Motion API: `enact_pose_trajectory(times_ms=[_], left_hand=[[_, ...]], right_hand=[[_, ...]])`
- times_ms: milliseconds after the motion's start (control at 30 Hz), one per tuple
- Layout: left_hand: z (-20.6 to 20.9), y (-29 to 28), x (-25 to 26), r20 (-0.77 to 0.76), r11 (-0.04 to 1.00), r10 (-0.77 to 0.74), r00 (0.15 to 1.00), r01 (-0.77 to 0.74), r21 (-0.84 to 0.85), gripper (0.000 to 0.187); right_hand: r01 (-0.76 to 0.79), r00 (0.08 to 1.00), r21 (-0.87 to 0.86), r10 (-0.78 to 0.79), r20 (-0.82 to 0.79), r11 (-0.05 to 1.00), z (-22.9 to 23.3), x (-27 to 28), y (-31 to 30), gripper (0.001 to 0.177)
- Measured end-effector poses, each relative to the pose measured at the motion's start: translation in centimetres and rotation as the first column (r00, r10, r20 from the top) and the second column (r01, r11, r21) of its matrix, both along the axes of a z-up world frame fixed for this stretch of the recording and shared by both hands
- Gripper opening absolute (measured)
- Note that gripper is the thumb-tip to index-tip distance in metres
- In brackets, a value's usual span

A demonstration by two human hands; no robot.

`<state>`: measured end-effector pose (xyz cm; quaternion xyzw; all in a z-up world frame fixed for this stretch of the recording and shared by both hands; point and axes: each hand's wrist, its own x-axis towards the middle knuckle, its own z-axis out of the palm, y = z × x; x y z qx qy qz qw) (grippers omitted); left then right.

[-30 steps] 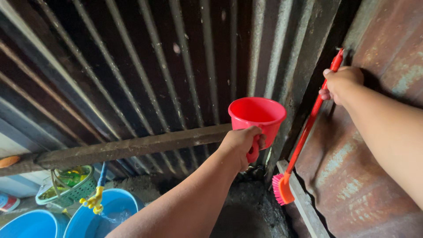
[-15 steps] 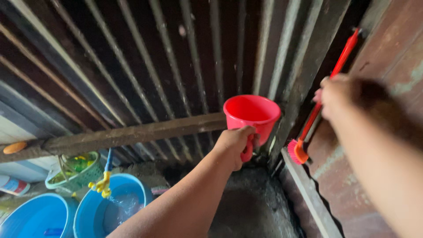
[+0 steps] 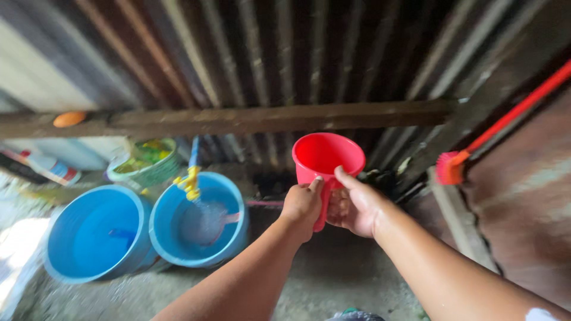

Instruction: The person scrubs the inside of a toilet with a brush while pouring water from a red dipper, refills the dipper from a blue bucket, and continues rinsing and scrubbing the toilet.

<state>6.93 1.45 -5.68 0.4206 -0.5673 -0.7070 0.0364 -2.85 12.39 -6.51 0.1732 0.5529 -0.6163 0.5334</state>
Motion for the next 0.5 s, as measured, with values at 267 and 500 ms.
enact_pose_trajectory(times_ms=[267,500], left_hand=[[-6.6,-9.6,13.1,0.297,0.835,-0.244,0.923,0.356,-0.420,0.047],[-27.4,-21.8,21.6,0.365,0.816,-0.344,0.865,0.467,-0.340,0.034]], right_hand=[[-0.038,0.997,0.114,0.045,-0.057,0.993,-8.1,11.5,-11.4,0.022],[-0.264,0.955,0.218,0.286,-0.077,0.939,-11.5,18.0,-16.9,0.026]])
